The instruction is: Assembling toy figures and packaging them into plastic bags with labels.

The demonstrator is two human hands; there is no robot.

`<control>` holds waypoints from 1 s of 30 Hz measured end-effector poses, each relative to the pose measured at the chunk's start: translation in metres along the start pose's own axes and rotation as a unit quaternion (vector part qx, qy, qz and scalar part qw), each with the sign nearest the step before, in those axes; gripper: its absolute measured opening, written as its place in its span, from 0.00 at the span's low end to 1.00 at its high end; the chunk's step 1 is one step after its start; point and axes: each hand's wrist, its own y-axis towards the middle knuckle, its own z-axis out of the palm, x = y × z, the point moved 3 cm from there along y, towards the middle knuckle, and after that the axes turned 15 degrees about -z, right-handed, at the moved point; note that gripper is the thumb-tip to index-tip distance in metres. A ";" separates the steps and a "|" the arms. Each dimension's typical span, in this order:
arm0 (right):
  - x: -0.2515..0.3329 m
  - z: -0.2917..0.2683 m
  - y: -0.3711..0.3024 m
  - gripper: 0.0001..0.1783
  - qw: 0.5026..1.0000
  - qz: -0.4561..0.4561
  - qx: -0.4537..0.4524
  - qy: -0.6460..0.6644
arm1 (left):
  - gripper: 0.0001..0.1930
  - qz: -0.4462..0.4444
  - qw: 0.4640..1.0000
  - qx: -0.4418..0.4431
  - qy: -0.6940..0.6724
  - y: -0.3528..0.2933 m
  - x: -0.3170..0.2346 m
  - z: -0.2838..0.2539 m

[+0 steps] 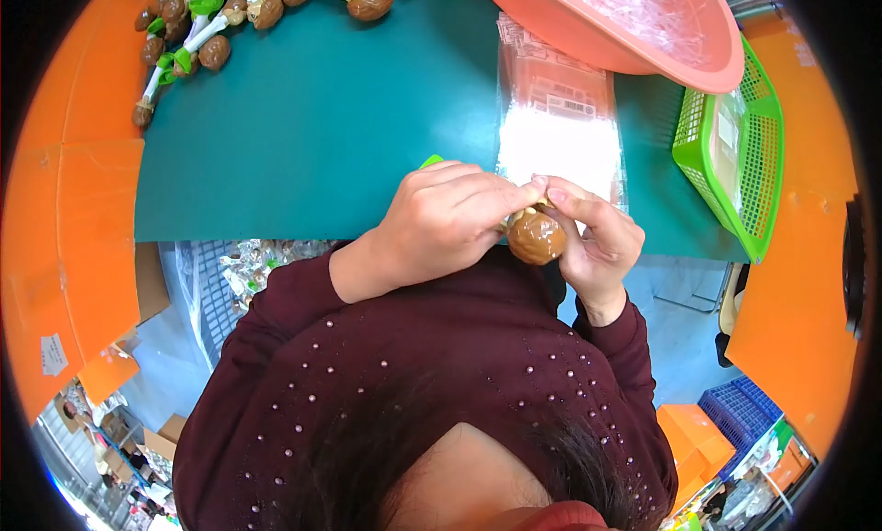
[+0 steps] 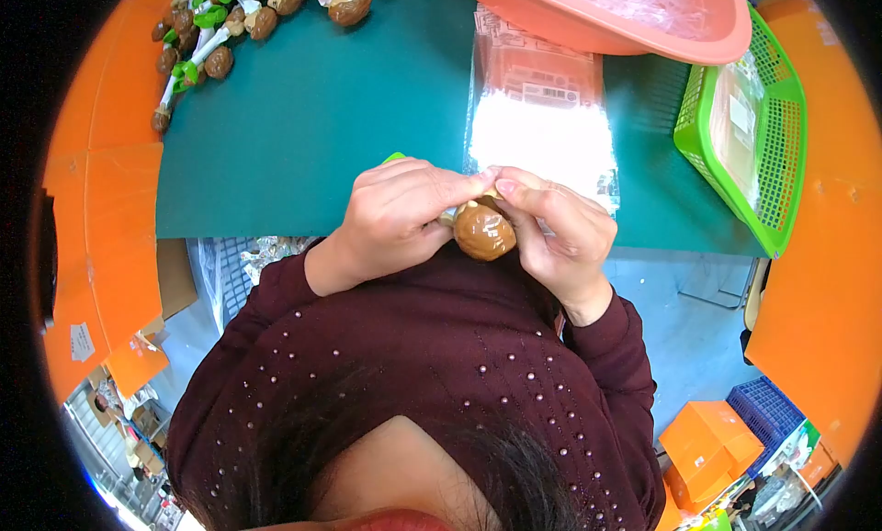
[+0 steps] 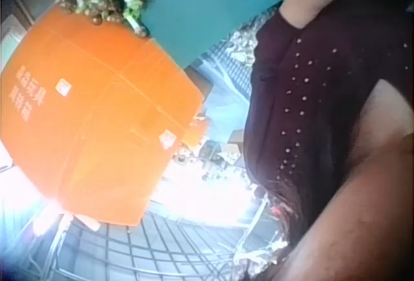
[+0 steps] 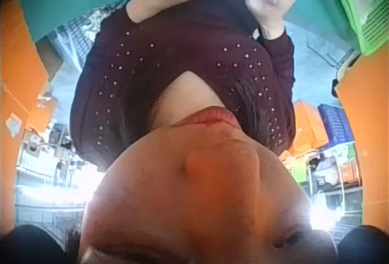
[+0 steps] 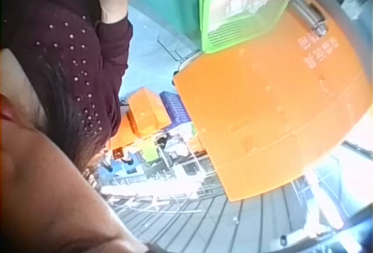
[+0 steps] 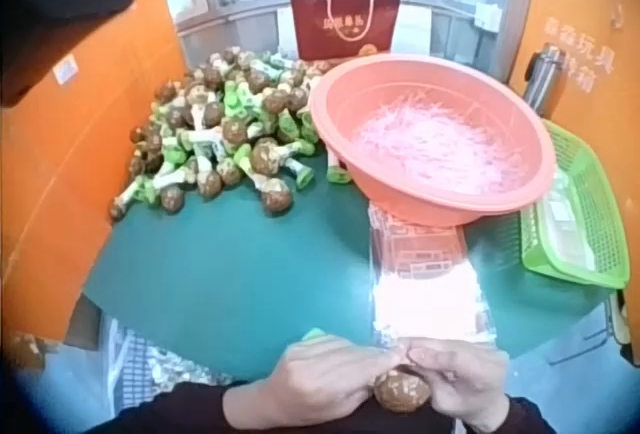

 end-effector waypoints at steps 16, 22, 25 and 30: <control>0.000 0.010 0.004 0.07 0.983 0.159 -0.088 0.002 | 0.24 -0.064 0.996 0.035 0.042 0.017 -0.007 -0.004; -0.005 0.012 0.009 0.08 0.912 0.274 -0.109 0.283 | 0.10 -0.091 0.994 0.005 0.059 0.021 0.002 -0.009; 0.002 0.015 0.013 0.06 0.902 0.264 -0.127 0.318 | 0.10 -0.098 0.993 -0.002 0.066 0.022 0.002 -0.013; 0.004 0.026 0.007 0.06 0.900 0.262 -0.129 0.325 | 0.09 -0.081 0.990 -0.030 0.111 0.013 -0.005 -0.020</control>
